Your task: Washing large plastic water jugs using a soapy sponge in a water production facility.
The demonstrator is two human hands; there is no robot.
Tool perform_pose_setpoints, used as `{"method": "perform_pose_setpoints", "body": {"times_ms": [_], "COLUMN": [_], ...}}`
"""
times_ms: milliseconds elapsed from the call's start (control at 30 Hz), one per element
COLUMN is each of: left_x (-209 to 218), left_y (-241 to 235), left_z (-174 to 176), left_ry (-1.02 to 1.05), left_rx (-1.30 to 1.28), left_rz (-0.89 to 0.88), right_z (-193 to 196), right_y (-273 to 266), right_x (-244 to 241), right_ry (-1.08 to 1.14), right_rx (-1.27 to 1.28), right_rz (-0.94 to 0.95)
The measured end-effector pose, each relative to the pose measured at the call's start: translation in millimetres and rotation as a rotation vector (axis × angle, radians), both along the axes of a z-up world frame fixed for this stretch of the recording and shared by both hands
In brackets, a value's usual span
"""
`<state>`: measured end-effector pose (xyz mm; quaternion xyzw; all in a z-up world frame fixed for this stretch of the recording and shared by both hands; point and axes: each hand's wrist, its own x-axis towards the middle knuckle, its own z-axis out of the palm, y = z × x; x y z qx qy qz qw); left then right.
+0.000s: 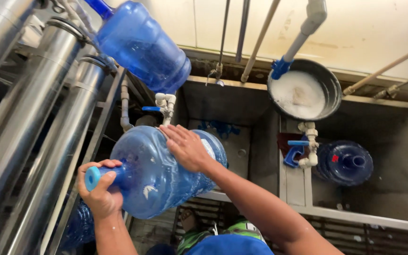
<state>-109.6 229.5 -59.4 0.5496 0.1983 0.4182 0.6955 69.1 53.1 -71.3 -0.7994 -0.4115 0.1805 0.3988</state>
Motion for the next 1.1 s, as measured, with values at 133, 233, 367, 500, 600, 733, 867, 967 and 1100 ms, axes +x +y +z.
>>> {"method": "perform_pose_setpoints", "body": {"times_ms": [133,233,367,500,600,733,867,967,1100], "left_x": [-6.7,-0.5,10.0,6.8,3.2,-10.8,-21.1,-15.3,-1.8], "left_y": [12.6,13.9,14.4,11.1,5.0,-0.9,7.5,4.1,1.9], "left_z": [-12.5,-6.2,-6.5,-1.7,0.3,1.3,4.2,18.6,8.6], "left_ry": [0.038,0.074,0.084,0.117,0.088,-0.018,0.022,0.144,0.156], "left_rx": [-0.054,-0.147,-0.324,-0.322,-0.258,0.053,-0.014,-0.193,-0.212], "left_rz": [0.084,0.207,0.471,0.456,0.339,-0.030,-0.056,0.233,0.439], "right_z": [-68.8,-131.6,-119.1,-64.1,-0.8,11.5,-41.0,-107.1,-125.1], "right_y": [-38.0,-75.9,-61.4,-11.3,13.0,20.3,-0.1,-47.1,-54.4], "right_x": [33.2,24.4,-42.1,-83.2,-74.2,-29.2,20.0,27.9,-24.5], "right_ry": [0.112,-0.163,-0.107,-0.157,-0.121,-0.051,0.205,-0.104,-0.054], "right_rx": [-0.244,-0.354,-0.195,0.137,0.210,0.315,0.119,-0.225,-0.206], "right_rz": [-0.199,-0.420,-0.606,-0.566,-0.407,-0.100,-0.096,-0.327,-0.567]}}
